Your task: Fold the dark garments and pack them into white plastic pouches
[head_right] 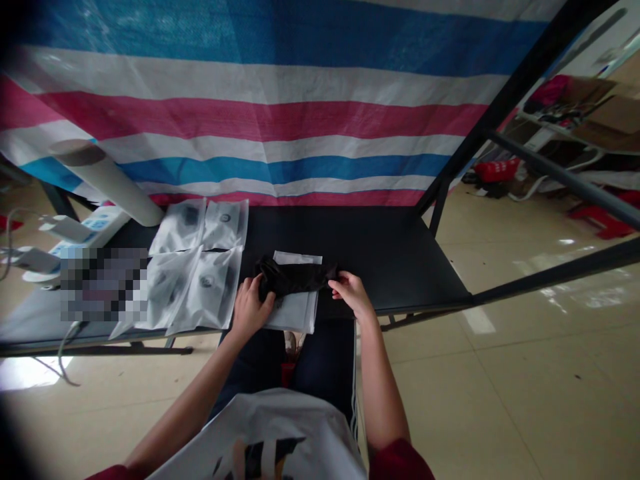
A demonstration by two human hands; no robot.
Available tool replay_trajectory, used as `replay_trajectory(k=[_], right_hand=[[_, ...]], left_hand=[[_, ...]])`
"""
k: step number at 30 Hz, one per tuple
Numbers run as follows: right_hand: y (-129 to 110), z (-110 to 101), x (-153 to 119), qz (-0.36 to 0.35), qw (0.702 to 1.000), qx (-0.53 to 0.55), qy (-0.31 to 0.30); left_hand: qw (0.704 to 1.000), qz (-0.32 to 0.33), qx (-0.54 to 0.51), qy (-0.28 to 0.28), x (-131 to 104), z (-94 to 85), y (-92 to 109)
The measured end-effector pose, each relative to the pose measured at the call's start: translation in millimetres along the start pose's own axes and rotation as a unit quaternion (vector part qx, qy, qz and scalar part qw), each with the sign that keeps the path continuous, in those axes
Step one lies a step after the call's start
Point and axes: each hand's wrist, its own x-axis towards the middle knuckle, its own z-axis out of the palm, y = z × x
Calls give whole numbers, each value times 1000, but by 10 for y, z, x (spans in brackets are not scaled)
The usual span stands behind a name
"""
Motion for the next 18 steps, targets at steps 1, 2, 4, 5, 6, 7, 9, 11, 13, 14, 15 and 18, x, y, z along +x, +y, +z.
replay_trajectory(k=[1,2,4,5,6,7,9,11,13,14,15,18], right_hand=[[-11,0,-6,-2,1000,-10,-15],[-17,-3,-12,-5,999,-19,-27],[-16,-15,-25,-17,998,-30,-44],[-11,-25,-34,-27,998,-31,-50],[-3,-37,-44,-40,997,-32,-59],[5,-50,-55,-53,996,-33,-70],[17,-72,-79,-66,993,-45,-91],[19,-79,-100,-56,991,-62,-106],[16,-65,-108,-28,990,-80,-110],[15,-52,-106,-10,990,-90,-106],[16,-35,-100,4,990,-99,-96],[41,18,-50,19,992,-118,-44]], left_hand=[[1000,5,-12,3,-4,-6,-9],[1000,10,-27,7,-9,-14,-18],[998,12,-65,21,-24,-32,-35],[996,8,-83,32,-31,-40,-42],[994,3,-96,43,-36,-46,-46],[993,-1,-104,53,-41,-49,-46],[992,1,-107,67,-44,-47,-38],[992,14,-97,77,-45,-40,-18],[993,29,-76,84,-51,-37,10],[994,35,-61,87,-58,-39,24],[994,39,-44,91,-66,-44,37],[994,56,-2,97,-100,-67,71]])
